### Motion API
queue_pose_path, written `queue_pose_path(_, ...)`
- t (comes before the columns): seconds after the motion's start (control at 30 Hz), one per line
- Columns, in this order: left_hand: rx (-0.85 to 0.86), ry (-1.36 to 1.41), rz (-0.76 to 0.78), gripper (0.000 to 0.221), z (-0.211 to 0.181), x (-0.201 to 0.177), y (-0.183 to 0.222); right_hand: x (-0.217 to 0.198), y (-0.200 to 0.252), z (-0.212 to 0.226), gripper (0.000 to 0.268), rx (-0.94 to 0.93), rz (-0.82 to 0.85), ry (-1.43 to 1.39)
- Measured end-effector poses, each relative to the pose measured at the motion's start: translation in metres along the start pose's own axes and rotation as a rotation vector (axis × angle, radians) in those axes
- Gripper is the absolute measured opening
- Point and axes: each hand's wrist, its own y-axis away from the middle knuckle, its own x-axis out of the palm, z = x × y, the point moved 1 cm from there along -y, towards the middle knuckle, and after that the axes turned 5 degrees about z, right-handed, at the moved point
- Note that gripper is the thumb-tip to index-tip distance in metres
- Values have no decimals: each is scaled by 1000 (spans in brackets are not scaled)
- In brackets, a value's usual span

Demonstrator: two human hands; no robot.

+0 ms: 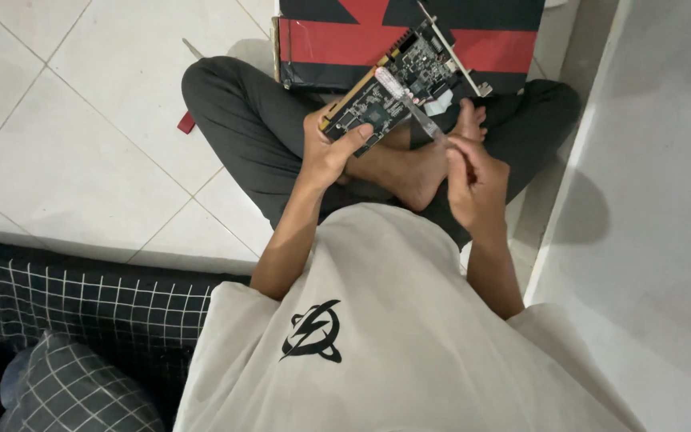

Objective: Cleaning a graphics card and a DVD drive using a toothbrush to remove dust.

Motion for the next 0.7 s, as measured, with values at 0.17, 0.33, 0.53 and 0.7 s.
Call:
queue_pose_path(0.17, -11, 6, 30, 17, -2, 3, -1, 4, 0, -4, 18, -26, 40, 12)
queue_pose_path(0.33, -30, 25, 13, 18, -2, 13, 2, -4, -8, 16, 20, -41, -63, 45)
queue_pose_path(0.53, -87, -18, -5, 16, -1, 23, 10, -21, 2, 8, 18, 23, -89, 28)
queue_pose_path(0.7, -92, -65, -34, 14, -9, 25, 17, -7, 21, -34, 23, 7, -248, -258)
